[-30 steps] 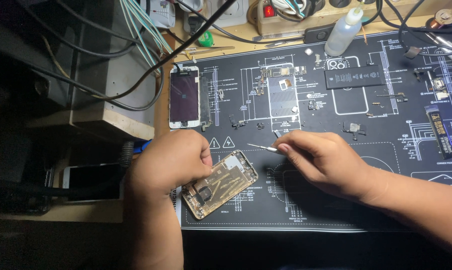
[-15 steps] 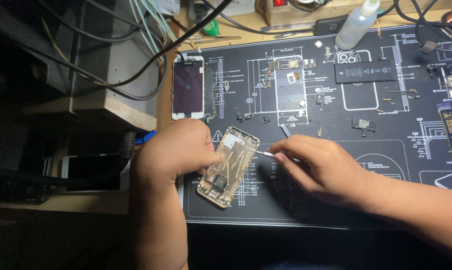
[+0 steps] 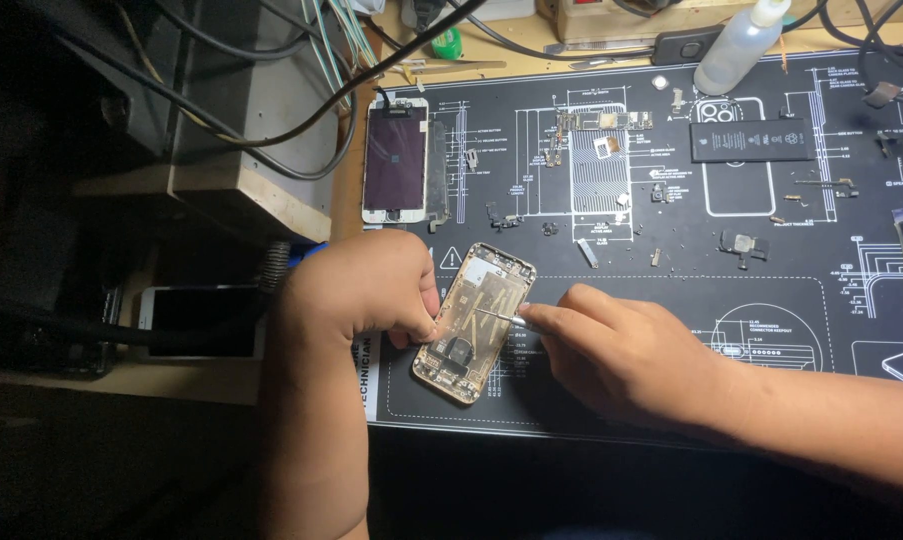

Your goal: The person uses a precision screwdriver to remove screws from a disassembled smartphone chassis. They carefully unscrew fasteners from the metal frame and place them on the work mat, then continue to remove additional screws from different sections of the device.

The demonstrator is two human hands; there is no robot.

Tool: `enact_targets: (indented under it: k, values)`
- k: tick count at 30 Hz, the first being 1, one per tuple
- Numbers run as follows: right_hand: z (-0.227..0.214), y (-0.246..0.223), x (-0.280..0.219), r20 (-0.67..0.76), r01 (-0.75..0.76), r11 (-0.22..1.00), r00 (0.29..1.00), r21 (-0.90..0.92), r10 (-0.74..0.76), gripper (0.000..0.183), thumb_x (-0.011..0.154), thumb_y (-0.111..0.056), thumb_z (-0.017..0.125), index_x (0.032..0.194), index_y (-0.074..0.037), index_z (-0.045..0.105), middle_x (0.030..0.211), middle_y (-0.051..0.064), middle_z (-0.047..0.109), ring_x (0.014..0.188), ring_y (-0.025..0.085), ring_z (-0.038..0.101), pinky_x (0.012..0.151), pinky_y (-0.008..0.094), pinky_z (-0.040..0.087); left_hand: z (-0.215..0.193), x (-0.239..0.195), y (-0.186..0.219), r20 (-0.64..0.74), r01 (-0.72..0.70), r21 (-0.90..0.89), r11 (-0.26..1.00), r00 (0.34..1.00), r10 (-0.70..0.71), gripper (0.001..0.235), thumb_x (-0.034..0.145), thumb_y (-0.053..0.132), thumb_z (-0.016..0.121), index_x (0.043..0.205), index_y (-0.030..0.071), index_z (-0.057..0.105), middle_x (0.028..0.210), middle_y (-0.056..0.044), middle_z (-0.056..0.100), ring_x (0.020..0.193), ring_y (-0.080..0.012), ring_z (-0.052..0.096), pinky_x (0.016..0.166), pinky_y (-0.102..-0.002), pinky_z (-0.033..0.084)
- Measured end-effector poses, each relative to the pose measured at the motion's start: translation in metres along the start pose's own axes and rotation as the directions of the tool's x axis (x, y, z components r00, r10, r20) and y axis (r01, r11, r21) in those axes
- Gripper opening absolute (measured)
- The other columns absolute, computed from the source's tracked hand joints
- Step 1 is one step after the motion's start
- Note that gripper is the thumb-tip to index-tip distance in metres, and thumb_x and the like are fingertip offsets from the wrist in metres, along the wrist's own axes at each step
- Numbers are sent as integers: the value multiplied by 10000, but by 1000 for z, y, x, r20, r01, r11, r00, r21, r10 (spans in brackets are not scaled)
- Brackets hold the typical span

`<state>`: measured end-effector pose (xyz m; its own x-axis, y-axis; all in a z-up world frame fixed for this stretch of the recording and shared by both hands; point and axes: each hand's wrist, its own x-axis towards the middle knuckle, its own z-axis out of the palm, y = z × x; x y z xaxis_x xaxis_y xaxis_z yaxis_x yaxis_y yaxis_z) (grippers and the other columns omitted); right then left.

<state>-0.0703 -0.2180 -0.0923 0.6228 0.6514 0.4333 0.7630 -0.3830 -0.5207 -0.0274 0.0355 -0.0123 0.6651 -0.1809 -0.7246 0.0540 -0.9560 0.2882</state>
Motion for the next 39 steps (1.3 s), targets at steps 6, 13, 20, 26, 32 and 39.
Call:
enact_targets:
  k: [6, 13, 20, 26, 32, 39]
  values:
    - [0, -13, 12, 58, 15, 994, 998, -105, -9, 191, 871, -69, 640, 1048, -69, 708, 658, 14, 589, 439, 175, 604, 340, 267, 446, 2, 3, 0, -5, -8, -7, 1000, 1000, 8, 63, 645, 161, 754, 683, 145, 801, 540, -65, 709, 558, -218, 718, 617, -269, 526]
    - [33, -14, 6, 184, 10, 987, 983, -163, 21, 315, 901, -178, 589, 1209, -112, 584, 859, 67, 597, 617, 283, 644, 378, 438, 469, -5, 2, 5, 58, 114, -22, 993, 992, -113, 97, 700, 165, 782, 788, 147, 745, 652, -1, 740, 594, -114, 650, 568, -275, 464]
    - [36, -10, 3, 198, 18, 989, 980, -148, 11, 404, 889, -180, 613, 1281, -90, 570, 874, 86, 594, 587, 311, 636, 337, 465, 462, -6, 1, 8, 44, 136, -3, 991, 990, -136, 91, 717, 163, 757, 806, 180, 764, 673, 22, 744, 616, -111, 649, 582, -274, 461]
    - [37, -11, 4, 184, 29, 991, 983, -131, -5, 445, 887, -165, 622, 1319, -73, 567, 911, 127, 607, 584, 334, 632, 351, 468, 473, -6, 0, 10, 53, 137, -30, 990, 989, -136, 77, 729, 112, 732, 787, 159, 751, 652, 4, 743, 600, -112, 645, 573, -273, 465]
    - [42, -7, 0, 162, 22, 990, 987, -138, 0, 464, 870, -163, 638, 1322, -89, 560, 885, 104, 588, 581, 316, 624, 351, 460, 461, -5, -2, 14, 33, 153, 8, 988, 988, -153, 42, 739, 169, 732, 771, 175, 758, 678, 23, 733, 633, -124, 633, 584, -283, 466]
    - [29, -11, 11, 70, 56, 995, 996, -77, -51, 315, 850, -74, 629, 1147, -8, 711, 698, 90, 603, 428, 216, 599, 323, 292, 449, -3, -6, 7, -79, 79, -46, 996, 994, -82, 144, 677, 167, 709, 760, 123, 818, 590, -89, 734, 647, -244, 724, 666, -293, 556]
